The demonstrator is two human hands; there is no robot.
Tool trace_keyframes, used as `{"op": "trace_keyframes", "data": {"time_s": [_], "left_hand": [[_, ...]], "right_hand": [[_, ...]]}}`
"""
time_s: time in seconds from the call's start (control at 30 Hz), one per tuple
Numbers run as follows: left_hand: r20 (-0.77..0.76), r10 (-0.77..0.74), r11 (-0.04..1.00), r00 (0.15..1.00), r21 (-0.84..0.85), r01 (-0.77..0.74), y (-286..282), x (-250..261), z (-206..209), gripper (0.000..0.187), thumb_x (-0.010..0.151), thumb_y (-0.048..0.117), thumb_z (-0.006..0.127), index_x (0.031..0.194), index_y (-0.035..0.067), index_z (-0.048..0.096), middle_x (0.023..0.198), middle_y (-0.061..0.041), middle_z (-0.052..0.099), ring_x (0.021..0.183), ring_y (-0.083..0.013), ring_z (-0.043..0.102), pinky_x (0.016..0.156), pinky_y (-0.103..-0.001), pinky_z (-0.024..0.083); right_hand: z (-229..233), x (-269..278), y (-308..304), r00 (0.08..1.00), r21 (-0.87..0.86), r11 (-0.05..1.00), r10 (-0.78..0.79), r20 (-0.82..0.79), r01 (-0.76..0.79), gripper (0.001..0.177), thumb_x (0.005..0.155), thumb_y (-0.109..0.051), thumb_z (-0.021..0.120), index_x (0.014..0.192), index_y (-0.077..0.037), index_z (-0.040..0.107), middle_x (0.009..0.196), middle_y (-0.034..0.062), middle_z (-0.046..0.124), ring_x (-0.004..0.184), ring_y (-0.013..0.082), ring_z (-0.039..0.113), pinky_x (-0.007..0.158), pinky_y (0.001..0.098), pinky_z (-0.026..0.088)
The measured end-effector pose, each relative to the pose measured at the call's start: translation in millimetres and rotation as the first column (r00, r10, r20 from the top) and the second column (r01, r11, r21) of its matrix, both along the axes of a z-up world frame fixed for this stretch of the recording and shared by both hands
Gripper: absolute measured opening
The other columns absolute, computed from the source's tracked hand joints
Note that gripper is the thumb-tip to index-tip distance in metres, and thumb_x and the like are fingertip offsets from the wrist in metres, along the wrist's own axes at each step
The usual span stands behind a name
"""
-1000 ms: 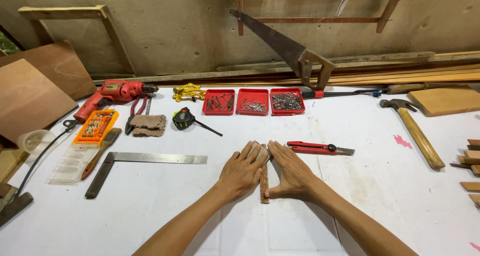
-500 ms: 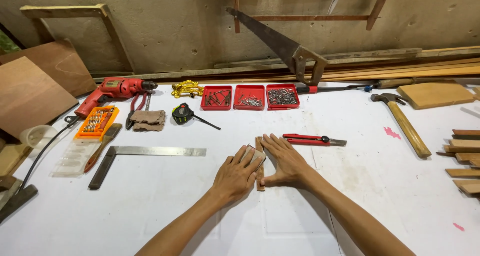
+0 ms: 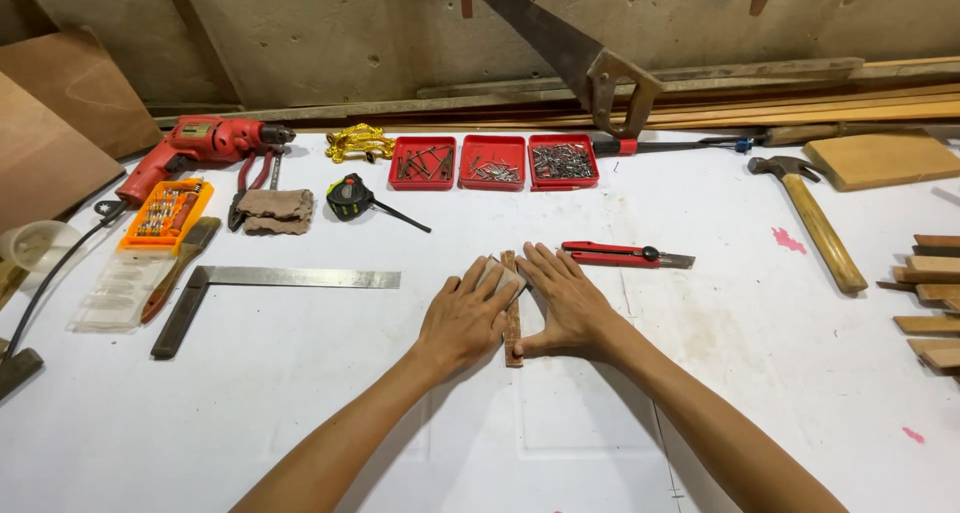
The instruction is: The person is measuring a piece of wood using a measuring tape and marking it with a pencil.
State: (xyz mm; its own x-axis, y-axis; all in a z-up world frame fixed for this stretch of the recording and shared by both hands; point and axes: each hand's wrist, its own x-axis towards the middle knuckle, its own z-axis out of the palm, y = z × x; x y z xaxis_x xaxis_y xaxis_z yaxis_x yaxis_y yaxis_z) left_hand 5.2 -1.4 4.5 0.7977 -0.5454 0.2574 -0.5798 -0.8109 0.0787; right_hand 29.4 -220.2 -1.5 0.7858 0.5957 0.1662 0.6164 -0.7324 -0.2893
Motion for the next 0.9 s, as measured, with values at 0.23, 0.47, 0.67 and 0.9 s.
{"op": "trace_keyframes", "data": {"time_s": [0.23, 0.47, 0.67, 0.9], "left_hand": [[0.027, 0.031, 0.999, 0.999, 0.009, -0.031, -4.1, 41.6, -12.7, 0.056, 0.09, 0.027, 0.055, 0.144, 0.013, 0.051, 0.153, -0.012, 0.047, 0.144, -0.0307, 0.037, 0.099, -0.046, 0.043], [0.022, 0.054, 0.998, 0.998, -0.031, -0.053, -5.4, 32.8, -12.8, 0.054, 0.091, 0.027, 0.055, 0.144, 0.015, 0.051, 0.153, -0.013, 0.046, 0.145, -0.0312, 0.035, 0.098, -0.047, 0.042], [0.018, 0.047, 0.997, 0.999, -0.055, -0.046, 1.7, -4.1, -10.7, 0.052, 0.092, 0.027, 0.056, 0.142, 0.016, 0.052, 0.151, -0.013, 0.047, 0.144, -0.0325, 0.036, 0.099, -0.047, 0.041], [0.013, -0.051, 0.999, 0.999, 0.003, 0.051, 10.0, -39.3, 0.0, 0.047, 0.091, 0.027, 0.058, 0.137, 0.015, 0.056, 0.147, -0.012, 0.051, 0.145, -0.0318, 0.037, 0.1, -0.049, 0.042]], "right_hand": [[-8.9, 9.9, -0.4, 1.0, -0.034, 0.999, 0.001, 0.013, -0.001, 0.155, 0.051, -0.097, 0.065, 0.154, 0.009, 0.022, 0.162, 0.0287, 0.023, 0.153, 0.0371, 0.018, 0.127, 0.0457, 0.01], [-8.9, 8.4, -0.2, 1.0, -0.031, 0.999, -0.017, 0.005, 0.017, 0.154, 0.052, -0.097, 0.066, 0.153, 0.011, 0.022, 0.162, 0.0292, 0.023, 0.153, 0.0386, 0.018, 0.127, 0.0457, 0.011], [1.4, 0.9, 3.7, 0.999, -0.039, 0.999, -0.031, -0.019, 0.03, 0.142, 0.052, -0.091, 0.069, 0.156, -0.003, 0.028, 0.164, 0.023, 0.022, 0.153, 0.0369, 0.016, 0.125, 0.0482, 0.013], [-3.5, 2.5, 2.4, 0.999, -0.055, 0.998, -0.035, -0.005, 0.035, 0.138, 0.051, -0.092, 0.069, 0.156, -0.01, 0.031, 0.164, 0.021, 0.021, 0.153, 0.0357, 0.015, 0.125, 0.049, 0.014]]}}
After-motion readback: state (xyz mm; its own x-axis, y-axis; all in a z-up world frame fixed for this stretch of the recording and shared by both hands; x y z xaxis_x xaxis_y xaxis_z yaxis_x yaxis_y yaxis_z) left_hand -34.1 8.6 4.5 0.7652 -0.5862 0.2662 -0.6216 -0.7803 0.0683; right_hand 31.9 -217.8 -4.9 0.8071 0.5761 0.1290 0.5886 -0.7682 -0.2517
